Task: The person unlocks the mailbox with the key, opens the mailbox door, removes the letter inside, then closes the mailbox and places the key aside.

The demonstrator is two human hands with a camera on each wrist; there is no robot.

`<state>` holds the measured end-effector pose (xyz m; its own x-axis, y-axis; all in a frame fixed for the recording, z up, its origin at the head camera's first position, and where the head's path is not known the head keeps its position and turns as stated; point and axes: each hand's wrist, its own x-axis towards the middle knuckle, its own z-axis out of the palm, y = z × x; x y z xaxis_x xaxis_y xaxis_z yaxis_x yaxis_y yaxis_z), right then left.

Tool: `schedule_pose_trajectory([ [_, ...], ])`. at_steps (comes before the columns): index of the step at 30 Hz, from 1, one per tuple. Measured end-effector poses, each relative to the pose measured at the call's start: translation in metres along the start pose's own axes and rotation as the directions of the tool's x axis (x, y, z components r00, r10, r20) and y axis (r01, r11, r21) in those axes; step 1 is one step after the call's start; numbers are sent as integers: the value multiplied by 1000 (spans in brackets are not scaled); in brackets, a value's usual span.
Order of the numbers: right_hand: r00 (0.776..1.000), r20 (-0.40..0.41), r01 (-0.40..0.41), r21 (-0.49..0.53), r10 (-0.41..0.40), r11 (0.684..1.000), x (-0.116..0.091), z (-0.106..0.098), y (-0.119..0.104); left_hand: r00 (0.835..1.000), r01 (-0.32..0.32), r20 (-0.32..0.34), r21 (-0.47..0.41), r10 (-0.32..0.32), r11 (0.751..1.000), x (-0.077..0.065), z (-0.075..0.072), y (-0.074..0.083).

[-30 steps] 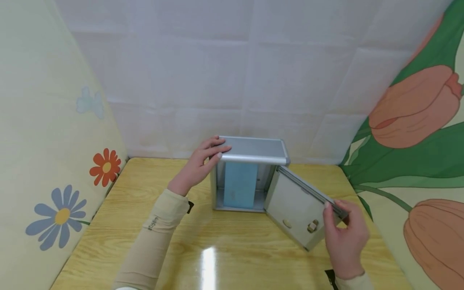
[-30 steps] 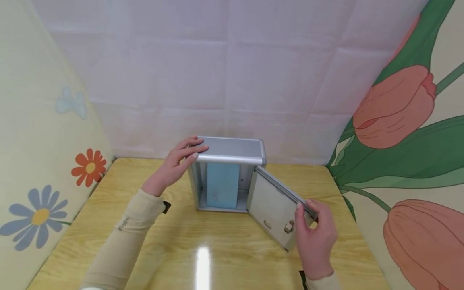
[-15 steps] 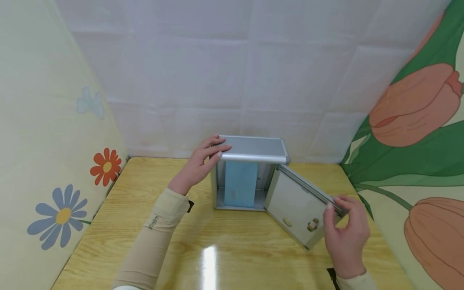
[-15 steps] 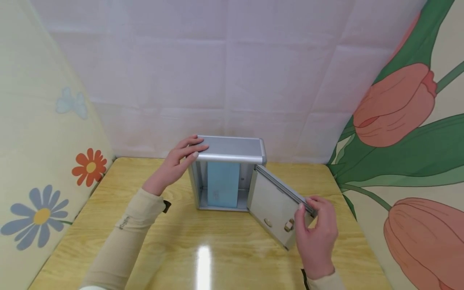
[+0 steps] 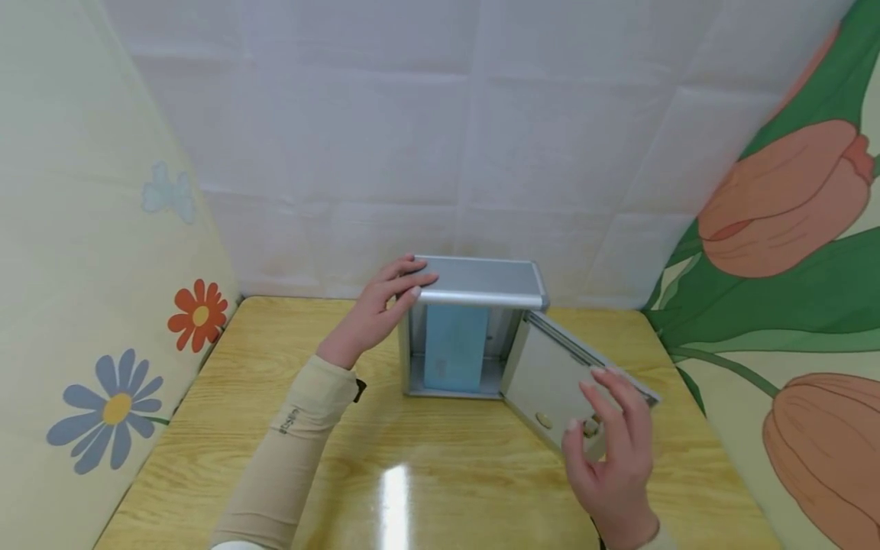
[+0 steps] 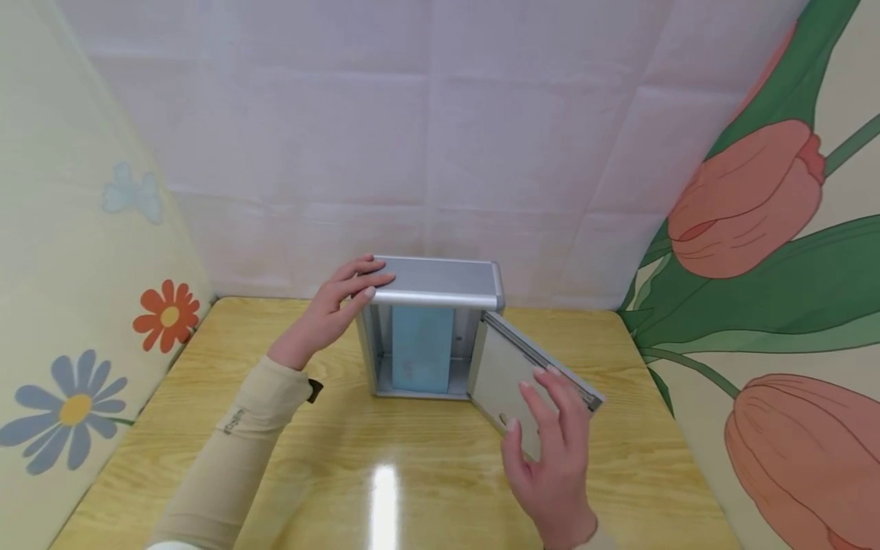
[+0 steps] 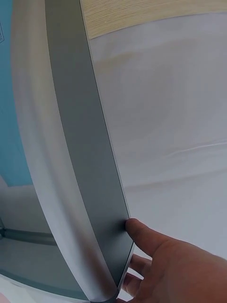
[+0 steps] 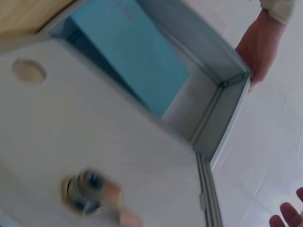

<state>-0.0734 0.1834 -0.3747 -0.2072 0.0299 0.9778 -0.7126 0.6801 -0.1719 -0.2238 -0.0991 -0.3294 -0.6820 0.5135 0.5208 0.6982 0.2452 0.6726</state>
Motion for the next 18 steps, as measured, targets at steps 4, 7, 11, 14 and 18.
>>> schedule_pose_trajectory([
  [4, 995, 98, 17, 82, -25, 996, -4, 10, -11, 1000, -4, -3, -3, 4, 1000, 0, 0, 0],
  [7, 979, 202, -20, 95, 0, 995, -14, 18, -12, 1000, -2, -2, -2, 2, 1000, 0, 0, 0],
  [11, 923, 373, -122, 60, 92, 991, -31, 27, -11, 1000, 5, 2, 2, -5, 1000, -1, 0, 0],
  [14, 856, 485, -207, 6, 179, 978, -41, 32, -9, 1000, -1, -1, -1, 1, 1000, -1, 0, 1],
  [18, 757, 586, -307, -73, 290, 949, -48, 40, -7, 1000, -9, -4, -9, 9, 1000, 0, 0, 1],
])
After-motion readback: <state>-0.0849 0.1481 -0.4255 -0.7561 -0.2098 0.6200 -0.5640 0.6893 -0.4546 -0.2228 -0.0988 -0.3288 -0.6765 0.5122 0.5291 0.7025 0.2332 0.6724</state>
